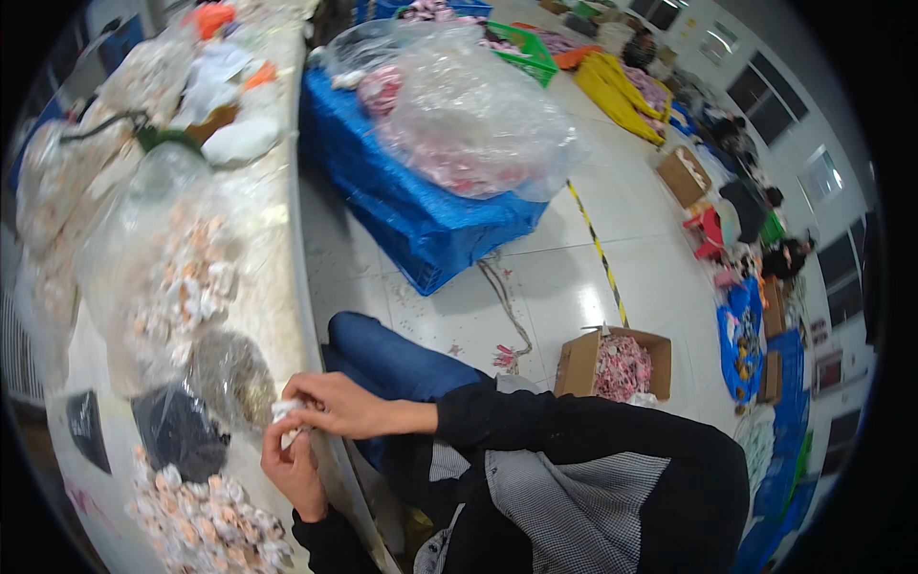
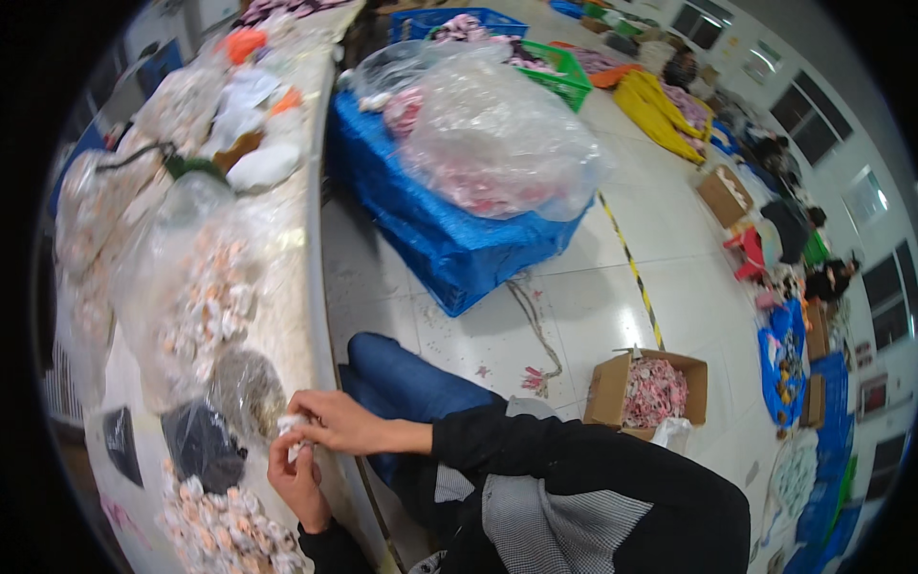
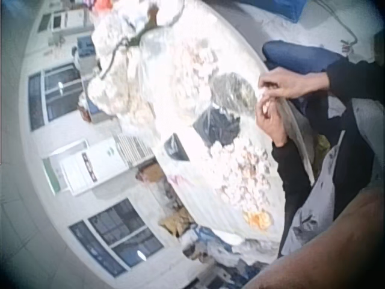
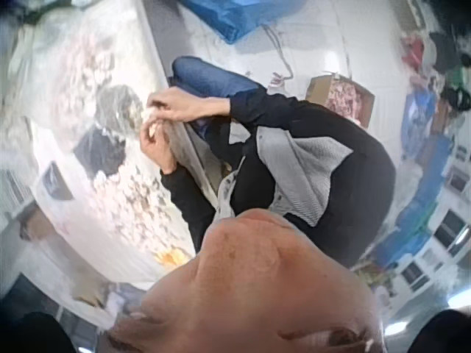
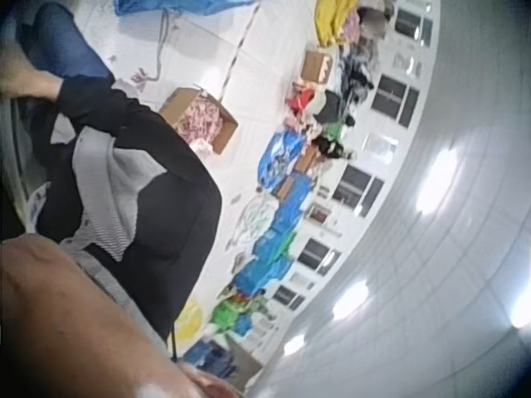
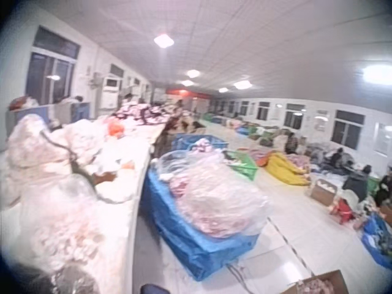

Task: The person sits at a low table and repeatedly picks small white fabric pieces and tiny beads, then inserts the beads into the fabric pieces by hand. The finished items are placed into a clear plastic bag on the table.

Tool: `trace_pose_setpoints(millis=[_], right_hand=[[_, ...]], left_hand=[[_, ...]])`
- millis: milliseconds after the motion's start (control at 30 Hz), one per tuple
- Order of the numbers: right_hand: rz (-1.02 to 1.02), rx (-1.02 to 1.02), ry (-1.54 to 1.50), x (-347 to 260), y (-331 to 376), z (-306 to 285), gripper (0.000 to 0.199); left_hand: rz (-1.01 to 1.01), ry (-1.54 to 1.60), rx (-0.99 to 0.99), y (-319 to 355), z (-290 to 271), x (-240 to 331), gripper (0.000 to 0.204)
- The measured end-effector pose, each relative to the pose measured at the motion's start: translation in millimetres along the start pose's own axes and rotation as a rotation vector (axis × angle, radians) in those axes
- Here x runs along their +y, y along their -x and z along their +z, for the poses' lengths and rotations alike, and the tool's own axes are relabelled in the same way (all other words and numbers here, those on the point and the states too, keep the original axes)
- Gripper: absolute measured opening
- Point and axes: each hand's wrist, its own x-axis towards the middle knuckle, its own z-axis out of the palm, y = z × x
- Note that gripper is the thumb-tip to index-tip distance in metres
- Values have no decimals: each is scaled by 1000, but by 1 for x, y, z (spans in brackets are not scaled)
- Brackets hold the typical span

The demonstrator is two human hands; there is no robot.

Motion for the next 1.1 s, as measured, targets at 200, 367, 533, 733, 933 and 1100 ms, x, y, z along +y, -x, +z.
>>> trace_pose_setpoints(millis=[200, 367, 533, 733, 933, 1100], right_hand=[[-284, 179, 233, -4, 11, -4, 27], [-239, 56, 314, -4, 16, 12, 31], [-206, 59, 292, -12, 19, 10, 26], [-204, 61, 250, -11, 18, 0, 26], [-320, 120, 324, -6, 22, 1, 28], [-304, 153, 314, 3, 20, 9, 27]], left_hand=[[192, -227, 188, -2, 19, 8, 29], [391, -408, 206, 3, 17, 7, 34], [441, -650, 91, 7, 12, 14, 32], [545, -718, 25, 5, 13, 14, 30], [515, -795, 28, 5, 16, 23, 13], [421, -653, 81, 5, 14, 15, 7]])
